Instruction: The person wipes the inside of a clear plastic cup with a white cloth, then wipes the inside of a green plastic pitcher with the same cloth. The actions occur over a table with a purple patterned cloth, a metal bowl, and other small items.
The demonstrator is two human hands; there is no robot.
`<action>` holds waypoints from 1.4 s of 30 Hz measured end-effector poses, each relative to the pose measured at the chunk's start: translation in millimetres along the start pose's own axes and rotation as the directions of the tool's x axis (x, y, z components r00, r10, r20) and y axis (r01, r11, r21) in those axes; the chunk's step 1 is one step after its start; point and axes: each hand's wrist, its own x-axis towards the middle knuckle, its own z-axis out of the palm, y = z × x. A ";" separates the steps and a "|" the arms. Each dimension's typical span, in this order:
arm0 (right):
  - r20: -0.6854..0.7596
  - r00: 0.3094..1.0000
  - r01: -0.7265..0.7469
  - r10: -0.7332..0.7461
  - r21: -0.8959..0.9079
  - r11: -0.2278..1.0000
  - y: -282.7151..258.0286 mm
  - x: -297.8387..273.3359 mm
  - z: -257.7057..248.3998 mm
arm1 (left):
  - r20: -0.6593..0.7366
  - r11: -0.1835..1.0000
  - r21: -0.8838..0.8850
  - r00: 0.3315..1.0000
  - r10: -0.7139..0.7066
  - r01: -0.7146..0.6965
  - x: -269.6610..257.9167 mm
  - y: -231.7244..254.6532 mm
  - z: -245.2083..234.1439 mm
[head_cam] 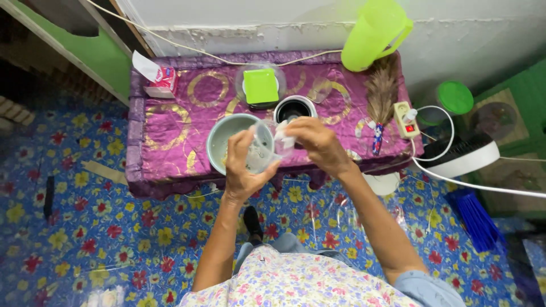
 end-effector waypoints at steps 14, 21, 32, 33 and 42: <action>-0.179 0.749 -0.367 0.637 0.689 0.625 12.5 46.2 108.9 | 0.082 0.721 -0.567 0.899 -0.431 0.398 15.5 -70.6 7.0; 0.069 0.687 -0.382 0.723 0.881 0.279 73.4 18.6 191.2 | 0.081 0.569 -0.712 0.853 -0.516 0.412 43.8 -87.2 -23.5; -0.379 0.867 -0.137 0.322 0.440 0.887 -12.5 87.9 167.1 | 0.035 0.575 -0.693 0.817 -0.576 0.435 60.7 -104.9 -44.3; -0.375 0.896 -0.099 0.238 0.352 0.931 -23.8 91.1 164.7 | -0.014 0.581 -0.697 0.802 -0.597 0.421 59.4 -113.2 -43.3; -0.308 0.948 -0.035 0.082 0.156 0.987 0.0 120.5 125.9 | -0.041 0.669 -0.433 0.728 -0.684 0.604 77.9 -69.8 -26.0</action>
